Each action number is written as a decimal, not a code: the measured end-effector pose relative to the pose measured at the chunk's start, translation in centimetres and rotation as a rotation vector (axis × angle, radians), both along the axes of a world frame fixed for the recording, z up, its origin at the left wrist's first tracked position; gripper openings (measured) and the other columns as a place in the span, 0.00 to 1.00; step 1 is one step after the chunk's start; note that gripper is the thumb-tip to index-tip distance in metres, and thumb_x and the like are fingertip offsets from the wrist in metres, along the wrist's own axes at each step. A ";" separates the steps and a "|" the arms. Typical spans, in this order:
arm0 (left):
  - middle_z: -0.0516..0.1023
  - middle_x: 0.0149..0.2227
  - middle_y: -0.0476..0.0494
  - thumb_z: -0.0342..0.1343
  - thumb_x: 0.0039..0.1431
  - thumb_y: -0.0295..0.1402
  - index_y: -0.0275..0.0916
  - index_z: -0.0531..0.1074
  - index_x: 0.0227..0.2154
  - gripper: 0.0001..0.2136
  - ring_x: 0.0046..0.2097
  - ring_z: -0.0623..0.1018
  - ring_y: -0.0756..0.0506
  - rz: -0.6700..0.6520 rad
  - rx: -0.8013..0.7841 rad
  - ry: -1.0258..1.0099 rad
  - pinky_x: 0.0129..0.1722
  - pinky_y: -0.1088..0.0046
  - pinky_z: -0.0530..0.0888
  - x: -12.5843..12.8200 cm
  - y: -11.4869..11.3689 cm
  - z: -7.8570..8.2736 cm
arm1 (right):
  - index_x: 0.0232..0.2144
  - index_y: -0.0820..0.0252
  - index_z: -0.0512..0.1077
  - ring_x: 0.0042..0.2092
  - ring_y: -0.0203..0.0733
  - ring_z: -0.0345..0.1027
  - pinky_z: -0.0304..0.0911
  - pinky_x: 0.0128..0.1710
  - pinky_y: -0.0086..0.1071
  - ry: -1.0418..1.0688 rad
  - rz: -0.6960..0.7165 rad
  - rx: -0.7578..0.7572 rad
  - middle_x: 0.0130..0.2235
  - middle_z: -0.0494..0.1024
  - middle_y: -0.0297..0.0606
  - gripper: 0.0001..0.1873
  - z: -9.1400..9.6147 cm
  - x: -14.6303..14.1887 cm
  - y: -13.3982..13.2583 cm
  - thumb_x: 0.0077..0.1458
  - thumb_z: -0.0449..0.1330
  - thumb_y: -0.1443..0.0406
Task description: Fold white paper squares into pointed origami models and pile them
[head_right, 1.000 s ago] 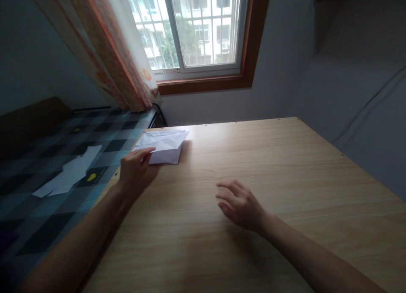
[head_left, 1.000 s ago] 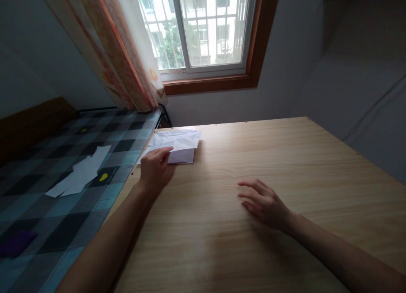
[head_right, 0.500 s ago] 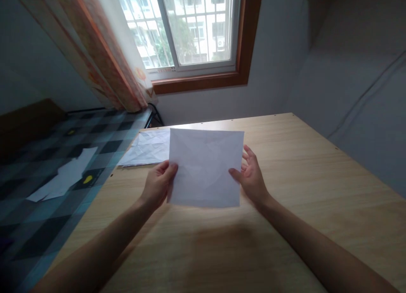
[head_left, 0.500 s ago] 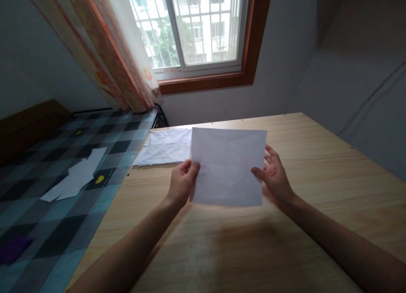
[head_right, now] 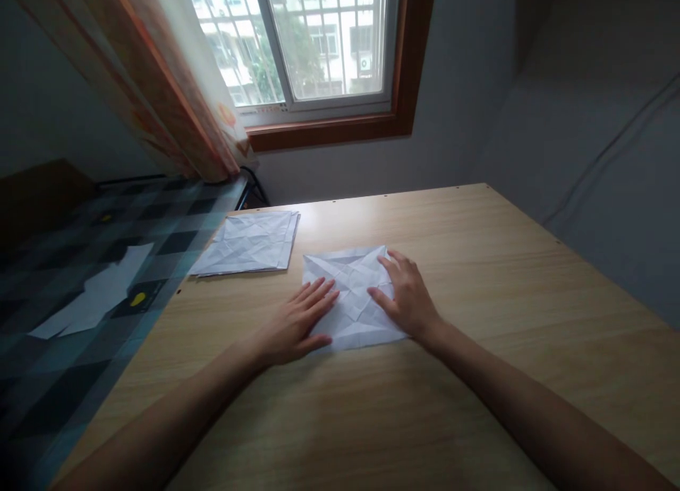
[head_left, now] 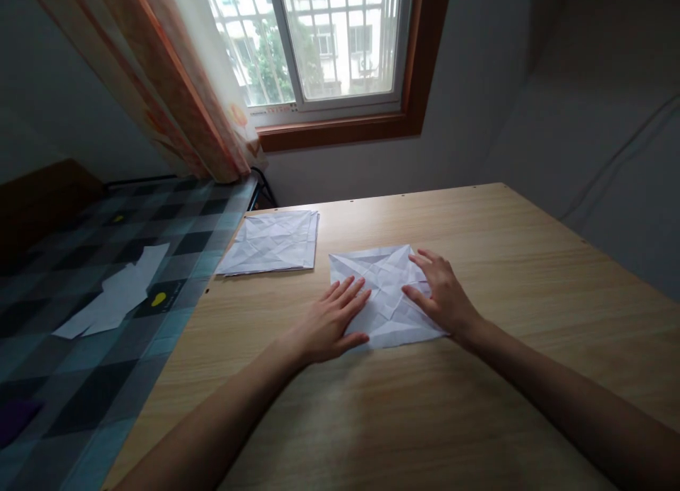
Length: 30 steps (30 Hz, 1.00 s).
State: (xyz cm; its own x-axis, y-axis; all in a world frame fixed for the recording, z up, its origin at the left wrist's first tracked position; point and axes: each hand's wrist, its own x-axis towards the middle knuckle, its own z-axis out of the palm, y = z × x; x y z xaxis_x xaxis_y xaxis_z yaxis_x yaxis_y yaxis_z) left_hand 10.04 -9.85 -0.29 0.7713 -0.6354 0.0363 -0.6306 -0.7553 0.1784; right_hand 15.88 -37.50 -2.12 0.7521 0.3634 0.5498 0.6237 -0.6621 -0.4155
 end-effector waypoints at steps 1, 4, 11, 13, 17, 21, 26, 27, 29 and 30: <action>0.49 0.71 0.33 0.45 0.64 0.56 0.38 0.51 0.68 0.37 0.72 0.49 0.33 -0.010 0.024 0.020 0.68 0.49 0.54 0.1 -0.1 0.0 | 0.60 0.63 0.63 0.64 0.61 0.56 0.57 0.61 0.59 -0.006 0.065 -0.065 0.62 0.63 0.57 0.30 0.2 -0.1 0.3 0.61 0.57 0.54; 0.49 0.71 0.34 0.43 0.65 0.57 0.37 0.51 0.68 0.37 0.71 0.49 0.34 -0.033 0.049 0.035 0.68 0.51 0.52 0.2 -0.2 0.0 | 0.64 0.66 0.57 0.68 0.60 0.48 0.52 0.65 0.57 0.004 0.240 -0.258 0.66 0.57 0.58 0.37 0.5 -0.3 1.9 0.61 0.57 0.50; 0.46 0.71 0.34 0.41 0.65 0.57 0.35 0.46 0.69 0.39 0.72 0.48 0.36 -0.049 0.083 0.036 0.69 0.54 0.49 0.0 0.4 0.0 | 0.66 0.75 0.53 0.70 0.60 0.44 0.46 0.68 0.54 0.073 0.438 -0.486 0.68 0.53 0.61 0.46 0.0 -0.5 4.8 0.62 0.52 0.43; 0.46 0.71 0.33 0.41 0.65 0.58 0.35 0.46 0.69 0.39 0.72 0.48 0.36 -0.048 0.100 0.036 0.69 0.54 0.48 -0.1 0.6 0.0 | 0.67 0.74 0.52 0.70 0.59 0.44 0.46 0.68 0.54 0.086 0.427 -0.512 0.68 0.52 0.60 0.47 -0.1 -0.4 4.6 0.62 0.51 0.42; 0.46 0.71 0.30 0.41 0.63 0.60 0.33 0.46 0.69 0.42 0.72 0.49 0.35 -0.038 0.133 0.033 0.69 0.55 0.48 -0.1 1.0 0.0 | 0.68 0.73 0.51 0.70 0.58 0.43 0.45 0.68 0.53 0.090 0.395 -0.563 0.69 0.51 0.58 0.47 -0.2 -0.3 3.3 0.62 0.49 0.41; 0.45 0.71 0.30 0.40 0.62 0.61 0.33 0.43 0.70 0.43 0.71 0.49 0.35 -0.032 0.139 0.009 0.69 0.56 0.48 -0.1 1.7 0.0 | 0.68 0.70 0.49 0.70 0.58 0.44 0.46 0.68 0.54 0.089 0.354 -0.568 0.69 0.51 0.57 0.48 -0.4 -0.1 1.8 0.61 0.48 0.40; 0.45 0.71 0.30 0.41 0.61 0.62 0.33 0.43 0.70 0.44 0.71 0.49 0.35 -0.008 0.164 0.004 0.69 0.57 0.48 -0.3 2.9 -0.2 | 0.69 0.69 0.47 0.70 0.58 0.45 0.45 0.67 0.54 0.093 0.273 -0.577 0.69 0.51 0.57 0.48 -1.0 0.2 -0.6 0.61 0.46 0.39; 0.45 0.71 0.30 0.41 0.61 0.62 0.33 0.43 0.70 0.44 0.71 0.49 0.35 -0.001 0.170 0.004 0.69 0.57 0.48 -0.3 3.1 -0.2 | 0.69 0.68 0.47 0.70 0.58 0.45 0.46 0.67 0.54 0.095 0.260 -0.578 0.69 0.51 0.57 0.48 -1.1 0.2 -1.1 0.61 0.46 0.39; 0.45 0.71 0.31 0.41 0.61 0.62 0.33 0.43 0.70 0.44 0.71 0.49 0.35 0.010 0.173 0.000 0.69 0.57 0.48 -0.3 3.5 -0.2 | 0.70 0.67 0.46 0.70 0.58 0.46 0.46 0.67 0.53 0.101 0.232 -0.564 0.69 0.52 0.56 0.48 -1.4 0.4 -2.2 0.62 0.46 0.40; 0.45 0.71 0.31 0.41 0.61 0.62 0.34 0.43 0.70 0.44 0.71 0.50 0.35 0.013 0.169 -0.002 0.69 0.57 0.48 -0.4 3.6 -0.2 | 0.70 0.67 0.45 0.70 0.58 0.46 0.46 0.68 0.54 0.106 0.219 -0.553 0.69 0.53 0.55 0.47 -1.5 0.5 -2.6 0.62 0.46 0.40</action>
State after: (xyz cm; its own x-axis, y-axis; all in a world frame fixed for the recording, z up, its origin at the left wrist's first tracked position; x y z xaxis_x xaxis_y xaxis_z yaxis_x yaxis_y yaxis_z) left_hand 9.67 -6.27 -0.46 0.7795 -0.6226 -0.0692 -0.6209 -0.7825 0.0466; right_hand 16.35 -40.13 -3.61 0.6680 0.7265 0.1612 0.7438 -0.6587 -0.1133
